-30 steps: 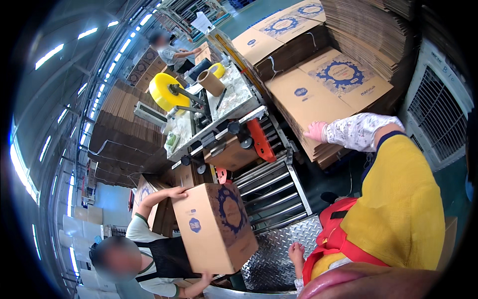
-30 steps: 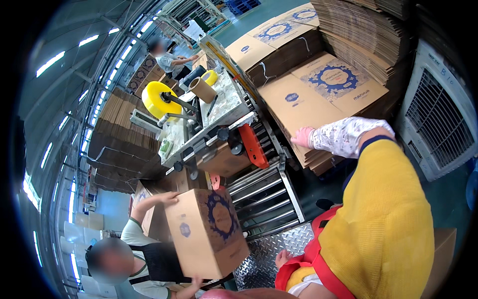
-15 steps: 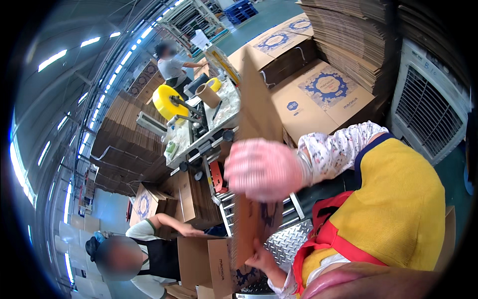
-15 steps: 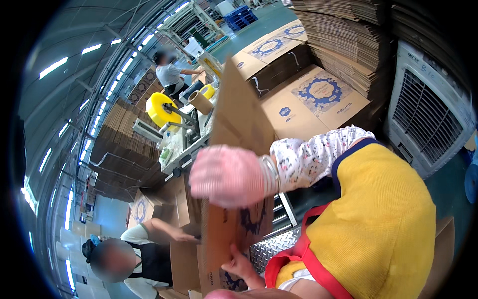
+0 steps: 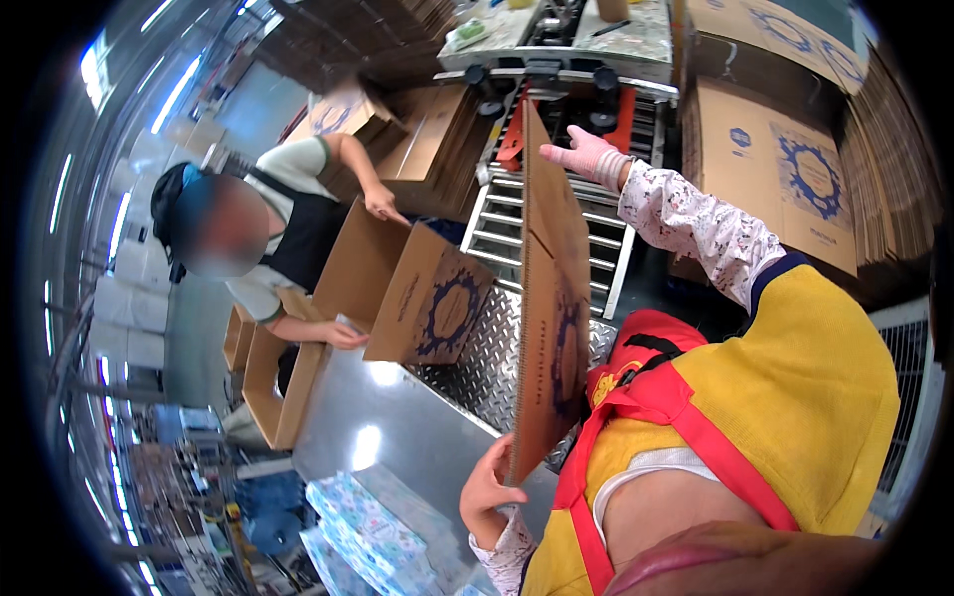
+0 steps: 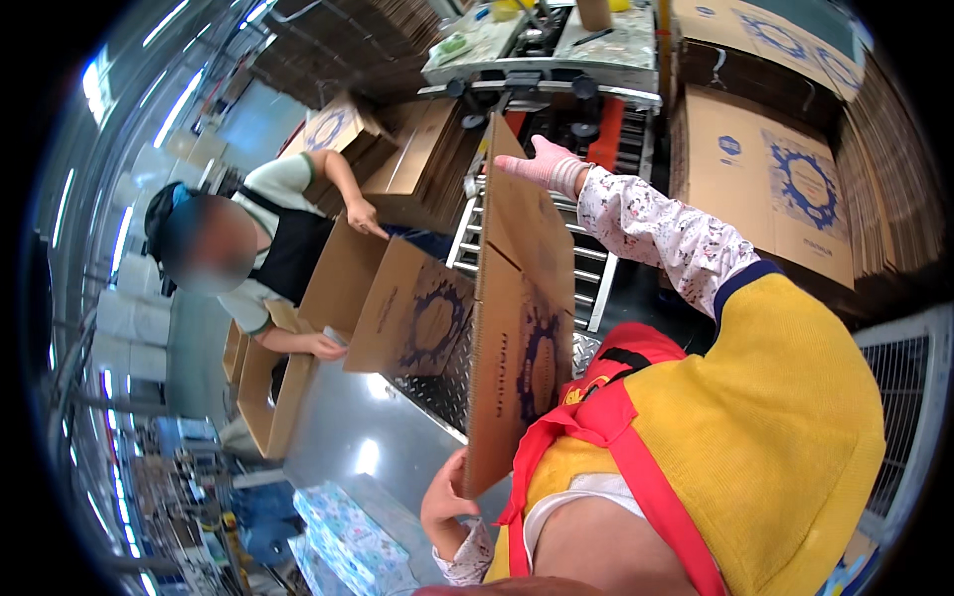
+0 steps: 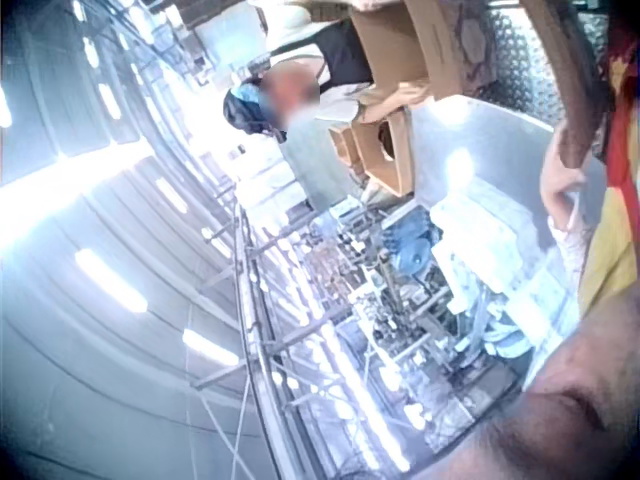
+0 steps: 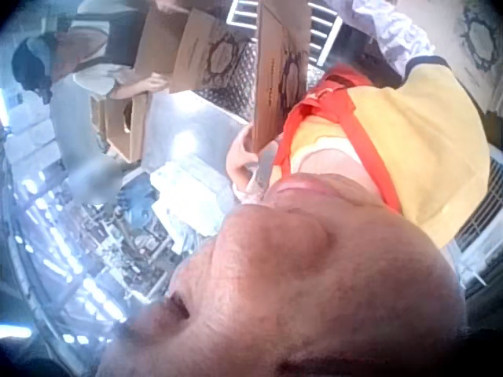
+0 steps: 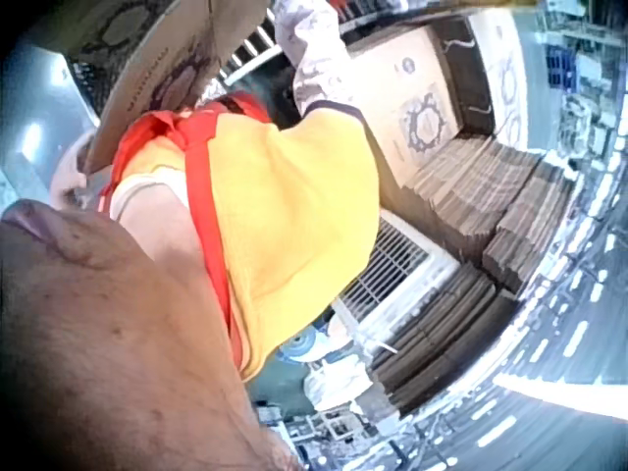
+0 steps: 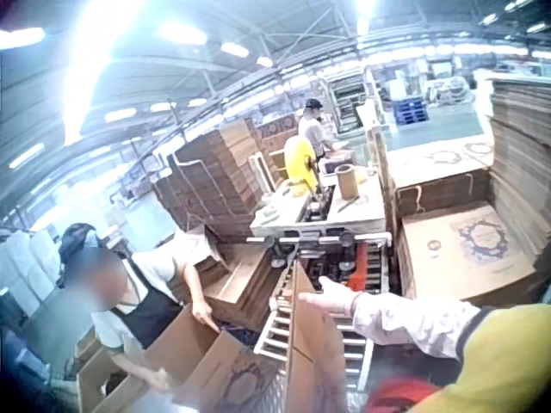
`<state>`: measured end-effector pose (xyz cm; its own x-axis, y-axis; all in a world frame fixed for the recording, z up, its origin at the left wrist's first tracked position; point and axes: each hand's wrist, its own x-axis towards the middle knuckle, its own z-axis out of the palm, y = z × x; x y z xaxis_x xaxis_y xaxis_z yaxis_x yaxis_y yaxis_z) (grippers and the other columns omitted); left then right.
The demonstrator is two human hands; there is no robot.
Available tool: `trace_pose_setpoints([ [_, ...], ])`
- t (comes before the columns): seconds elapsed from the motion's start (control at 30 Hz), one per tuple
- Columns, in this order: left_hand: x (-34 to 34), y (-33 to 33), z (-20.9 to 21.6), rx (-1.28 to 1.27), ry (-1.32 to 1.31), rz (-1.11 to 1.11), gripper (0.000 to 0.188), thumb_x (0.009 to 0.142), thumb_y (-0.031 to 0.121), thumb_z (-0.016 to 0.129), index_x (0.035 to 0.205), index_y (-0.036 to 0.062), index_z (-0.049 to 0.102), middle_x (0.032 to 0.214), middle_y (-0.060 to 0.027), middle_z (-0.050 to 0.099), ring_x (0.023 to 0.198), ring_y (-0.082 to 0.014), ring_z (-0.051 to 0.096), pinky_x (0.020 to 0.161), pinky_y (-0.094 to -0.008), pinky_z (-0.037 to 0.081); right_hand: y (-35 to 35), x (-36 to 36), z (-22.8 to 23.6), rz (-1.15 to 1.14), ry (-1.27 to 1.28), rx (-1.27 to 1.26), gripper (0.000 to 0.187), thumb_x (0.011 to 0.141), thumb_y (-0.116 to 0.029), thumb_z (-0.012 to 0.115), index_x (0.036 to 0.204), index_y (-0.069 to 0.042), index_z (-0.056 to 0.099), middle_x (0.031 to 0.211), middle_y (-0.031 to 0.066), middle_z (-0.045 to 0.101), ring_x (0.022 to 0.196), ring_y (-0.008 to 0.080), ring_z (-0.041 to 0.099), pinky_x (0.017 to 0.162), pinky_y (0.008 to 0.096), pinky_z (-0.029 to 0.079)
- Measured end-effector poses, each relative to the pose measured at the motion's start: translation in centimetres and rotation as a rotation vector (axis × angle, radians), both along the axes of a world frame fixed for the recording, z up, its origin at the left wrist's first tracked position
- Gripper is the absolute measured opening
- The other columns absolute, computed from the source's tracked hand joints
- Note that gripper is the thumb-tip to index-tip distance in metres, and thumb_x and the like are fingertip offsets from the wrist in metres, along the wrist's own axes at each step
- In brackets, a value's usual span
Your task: The person packs packages of tissues into cardboard boxes on a metal table. They place bubble wrap inside the boxes, arrange the tissue packs, and hand the filled boxes to a coworker. The process is repeated with multiple boxes throughout the clip.
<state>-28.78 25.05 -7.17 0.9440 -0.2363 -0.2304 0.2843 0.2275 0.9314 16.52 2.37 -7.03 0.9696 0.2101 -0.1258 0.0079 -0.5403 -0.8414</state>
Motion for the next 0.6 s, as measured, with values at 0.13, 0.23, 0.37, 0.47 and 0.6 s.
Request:
trace_pose_setpoints([
  [0.13, 4.6, -3.8, 0.4, -0.145, -0.076, -0.028, 0.084, 0.076, 0.031, 0.077, 0.139, -0.0029, 0.032, 0.137, -0.0133, 0.043, 0.128, -0.0226, 0.040, 0.108, -0.0355, 0.028, 4.0, -0.5, -0.3, 0.162, -0.024, -0.016, 0.108, 0.061, -0.064, 0.072, 0.135, 0.005, 0.033, 0.126, 0.0217, 0.053, 0.118, 0.0320, 0.052, 0.100, 0.0339, 0.038],
  [0.23, 7.0, -6.4, -1.3, 0.173, 0.007, 0.184, 0.079, 0.079, 0.029, 0.073, 0.138, -0.0045, 0.033, 0.137, -0.0147, 0.043, 0.127, -0.0213, 0.041, 0.106, -0.0352, 0.031, 4.9, -0.4, -2.7, 0.292, 0.033, 0.268, 0.103, 0.065, -0.056, 0.074, 0.142, -0.006, 0.026, 0.125, 0.0181, 0.053, 0.116, 0.0269, 0.052, 0.098, 0.0307, 0.039],
  [0.37, 6.5, -5.1, -1.3, 0.084, -0.001, 0.220, 0.064, 0.085, 0.026, 0.067, 0.137, 0.0011, 0.040, 0.127, -0.0119, 0.050, 0.112, -0.0171, 0.049, 0.095, -0.0306, 0.040, 1.1, -1.0, -3.0, 0.278, 0.296, 0.581, 0.094, 0.074, -0.027, 0.074, 0.147, -0.017, 0.016, 0.103, 0.0040, 0.056, 0.098, 0.0183, 0.054, 0.077, 0.0372, 0.049],
  [0.47, 5.7, -2.9, -2.9, 0.274, -0.036, 0.207, 0.049, 0.087, 0.023, 0.064, 0.131, 0.0071, 0.050, 0.094, -0.0060, 0.061, 0.080, -0.0096, 0.053, 0.071, -0.0258, 0.044, -1.8, -1.4, -2.1, 0.309, 0.336, 0.486, 0.100, 0.072, -0.017, 0.067, 0.149, -0.022, 0.004, 0.117, 0.0145, 0.054, 0.101, 0.0239, 0.055, 0.073, 0.0449, 0.052],
  [0.6, 5.3, -2.9, 2.7, 0.921, -0.115, 0.228, 0.035, 0.087, 0.017, 0.060, 0.116, -0.0009, 0.054, 0.055, -0.0122, 0.054, 0.046, -0.0134, 0.050, 0.048, -0.0307, 0.040, -5.3, -3.2, 3.5, 0.369, 0.275, -0.055, 0.103, 0.068, -0.009, 0.061, 0.149, -0.022, -0.001, 0.091, 0.0164, 0.062, 0.071, 0.0246, 0.065, 0.052, 0.0369, 0.055],
])
